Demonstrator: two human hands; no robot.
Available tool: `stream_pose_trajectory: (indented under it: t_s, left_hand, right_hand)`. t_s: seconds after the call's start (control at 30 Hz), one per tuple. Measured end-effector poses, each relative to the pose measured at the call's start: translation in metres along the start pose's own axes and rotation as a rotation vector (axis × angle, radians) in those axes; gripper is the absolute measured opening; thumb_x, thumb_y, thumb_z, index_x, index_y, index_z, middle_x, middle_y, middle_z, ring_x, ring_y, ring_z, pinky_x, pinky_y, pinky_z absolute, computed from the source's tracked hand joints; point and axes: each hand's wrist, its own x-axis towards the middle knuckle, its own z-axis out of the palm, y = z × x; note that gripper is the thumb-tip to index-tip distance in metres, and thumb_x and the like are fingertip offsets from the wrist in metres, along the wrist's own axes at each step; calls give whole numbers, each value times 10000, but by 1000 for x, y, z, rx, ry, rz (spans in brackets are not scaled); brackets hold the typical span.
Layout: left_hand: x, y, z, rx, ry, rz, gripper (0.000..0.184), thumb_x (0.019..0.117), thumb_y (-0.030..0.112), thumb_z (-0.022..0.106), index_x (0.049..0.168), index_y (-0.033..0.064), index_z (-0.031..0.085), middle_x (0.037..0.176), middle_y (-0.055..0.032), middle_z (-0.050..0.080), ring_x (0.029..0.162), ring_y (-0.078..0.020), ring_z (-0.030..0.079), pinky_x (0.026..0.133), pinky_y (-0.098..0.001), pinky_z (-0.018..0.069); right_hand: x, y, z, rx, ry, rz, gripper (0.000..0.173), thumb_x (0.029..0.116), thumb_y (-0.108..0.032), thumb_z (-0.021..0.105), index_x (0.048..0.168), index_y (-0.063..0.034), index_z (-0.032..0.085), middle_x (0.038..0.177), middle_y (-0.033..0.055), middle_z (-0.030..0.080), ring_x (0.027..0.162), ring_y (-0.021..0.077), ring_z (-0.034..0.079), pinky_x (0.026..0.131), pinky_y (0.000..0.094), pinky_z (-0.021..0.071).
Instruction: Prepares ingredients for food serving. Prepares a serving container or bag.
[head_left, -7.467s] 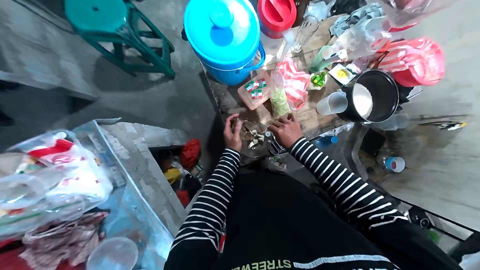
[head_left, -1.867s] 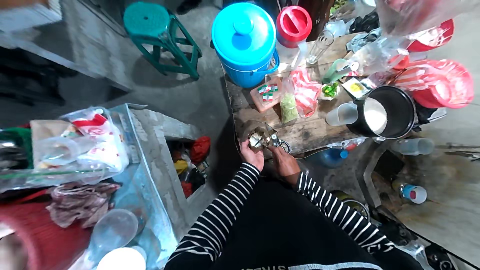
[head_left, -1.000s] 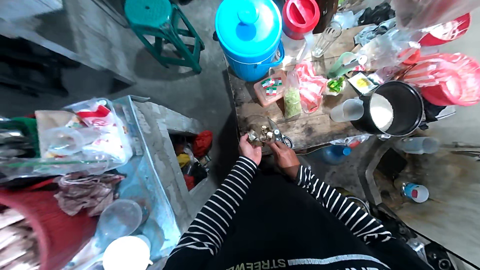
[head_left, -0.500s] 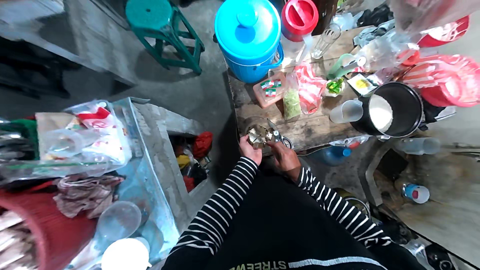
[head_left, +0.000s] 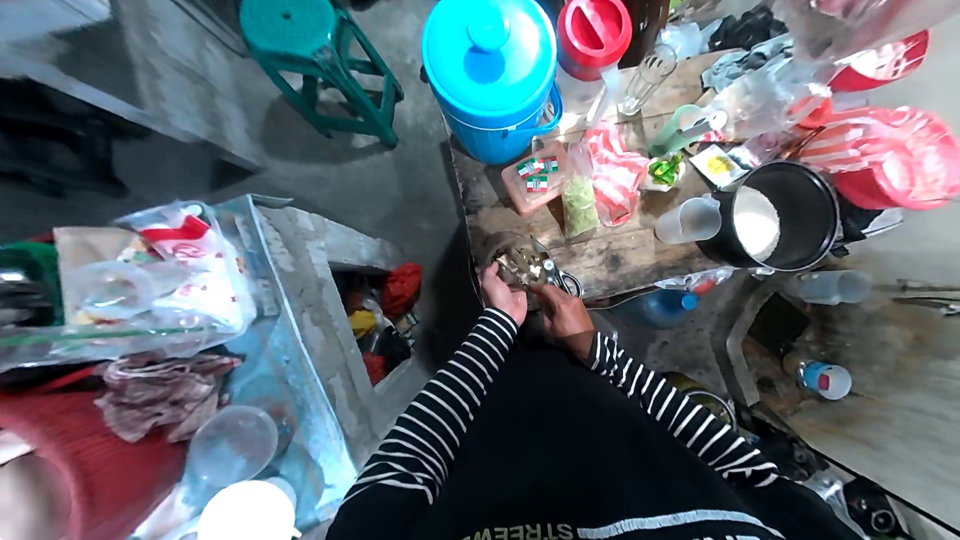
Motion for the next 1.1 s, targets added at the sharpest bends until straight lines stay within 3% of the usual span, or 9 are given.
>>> stream_pose_trajectory:
  t_s: [0.1,0.2,0.47,0.77,0.97,1.1]
  left_hand:
    - [2,-3,0,-5,36,-4,480,1089,420,317,1416,109,480,1352,-123,585,1211,-260,589,979,-497,508]
    - [6,-3,-3,9,90,-22,472,1090,390,365,1444,93,459,1418,-146,542,1278,-283,550,1028,-519,482]
    - [2,-1,-2,33,150,38,417,1105,307,322,1384,36,471,1323,-189,563,1180,-297,580,966,-515,505]
    - [11,-5,-10,103,139,142,416,1107,276,326,1376,-1,481,1342,-205,560,1183,-307,588,974,-502,511]
    - [17,-8,-20,160,65,187,437,1110,279,307,1440,56,488,1362,-170,575,1206,-281,584,1010,-486,489]
    - [14,-7,-16,147,9,173,426,1111,279,288,1414,71,504,1359,-140,586,1200,-262,590,1003,-475,493]
  right_hand:
    - [4,1,1,-1,-67,41,351,991,-107,527,1303,-83,687,1129,146,751,946,320,752,832,517,618]
    - [5,0,-1,-43,-141,88,347,1034,-153,489,1329,-114,668,1197,144,733,990,325,746,859,517,612]
    - [5,2,-1,-62,-177,113,364,1016,-139,504,1342,-160,667,1220,164,695,1119,329,692,945,498,582]
    - [6,-6,-23,-121,-230,343,401,1011,-228,481,1385,-199,624,1269,96,715,1053,327,729,855,571,582]
    - [1,-3,-27,-82,-153,290,370,986,-266,501,1297,-202,691,1170,62,757,1025,291,739,825,570,580]
    - [2,-3,-27,-68,-183,266,357,983,-268,510,1276,-206,704,1153,55,763,1020,284,741,830,578,576]
